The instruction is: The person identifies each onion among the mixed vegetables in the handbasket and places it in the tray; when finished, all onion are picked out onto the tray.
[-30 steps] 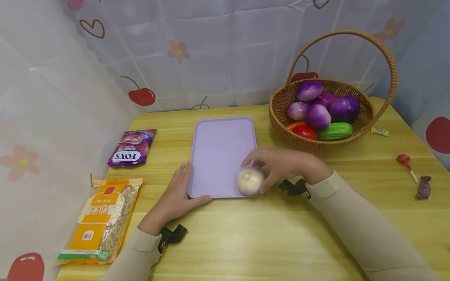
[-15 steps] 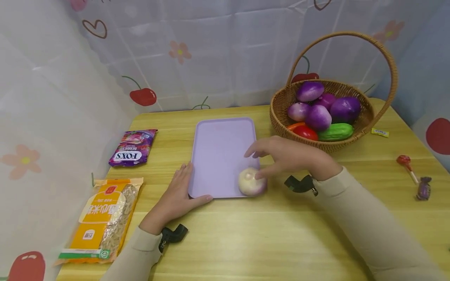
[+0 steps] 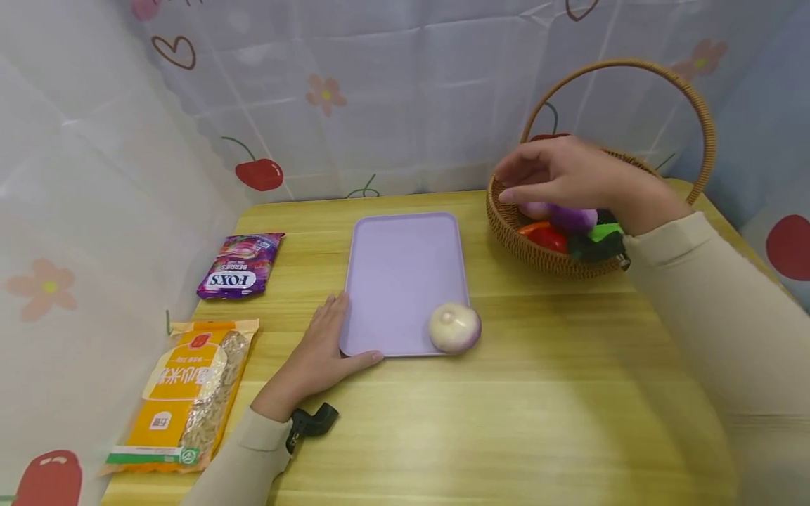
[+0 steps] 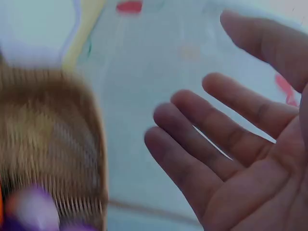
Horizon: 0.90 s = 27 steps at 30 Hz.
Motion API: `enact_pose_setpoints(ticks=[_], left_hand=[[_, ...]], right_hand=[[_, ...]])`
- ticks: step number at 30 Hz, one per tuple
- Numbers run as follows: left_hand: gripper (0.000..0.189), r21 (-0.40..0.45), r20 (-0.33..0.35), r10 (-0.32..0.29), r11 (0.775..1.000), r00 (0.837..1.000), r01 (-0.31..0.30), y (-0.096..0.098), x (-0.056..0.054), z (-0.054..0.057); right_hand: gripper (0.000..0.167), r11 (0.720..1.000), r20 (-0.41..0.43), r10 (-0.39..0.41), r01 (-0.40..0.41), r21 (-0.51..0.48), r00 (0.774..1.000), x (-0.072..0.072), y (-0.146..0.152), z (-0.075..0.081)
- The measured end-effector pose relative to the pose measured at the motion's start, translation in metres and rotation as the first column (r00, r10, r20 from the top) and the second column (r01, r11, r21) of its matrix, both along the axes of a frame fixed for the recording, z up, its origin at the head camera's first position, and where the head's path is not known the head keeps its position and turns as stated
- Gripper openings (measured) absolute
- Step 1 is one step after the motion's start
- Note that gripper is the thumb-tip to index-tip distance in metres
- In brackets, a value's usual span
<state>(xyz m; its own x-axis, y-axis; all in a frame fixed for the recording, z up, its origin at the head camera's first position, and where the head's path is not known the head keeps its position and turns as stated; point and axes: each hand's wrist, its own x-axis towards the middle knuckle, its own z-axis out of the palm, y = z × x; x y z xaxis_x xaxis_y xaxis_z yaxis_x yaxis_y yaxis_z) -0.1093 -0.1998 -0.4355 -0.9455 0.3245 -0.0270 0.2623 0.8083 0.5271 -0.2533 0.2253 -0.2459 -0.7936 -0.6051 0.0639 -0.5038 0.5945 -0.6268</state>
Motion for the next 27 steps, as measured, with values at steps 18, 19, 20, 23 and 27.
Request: enact_pose_setpoints(ticks=[18,19,20,23,27], left_hand=[[0.127,0.008,-0.013,-0.006,1.0,1.0,0.006,0.001,0.001,0.001],[0.127,0.008,-0.011,-0.007,1.0,1.0,0.007,0.002,0.001,0.001],[0.127,0.008,-0.01,-0.007,1.0,1.0,0.007,0.002,0.001,0.001],[0.127,0.007,-0.008,-0.009,1.0,1.0,0.009,0.003,0.002,0.002],[0.127,0.006,-0.006,-0.008,1.0,1.0,0.008,0.003,0.002,0.004]], right_hand=[[0.088,0.917,0.029,-0.382,0.375,0.136,0.924,-0.085,0.062,-0.002],[0.089,0.913,0.028,-0.391,0.384,0.136,0.92,-0.086,0.064,-0.003],[0.09,0.91,0.027,-0.398,0.391,0.141,0.917,-0.086,0.066,-0.003],[0.093,0.903,0.036,-0.413,0.403,0.15,0.91,-0.086,0.069,-0.005],[0.096,0.899,0.051,-0.421,0.408,0.161,0.906,-0.085,0.07,-0.007]])
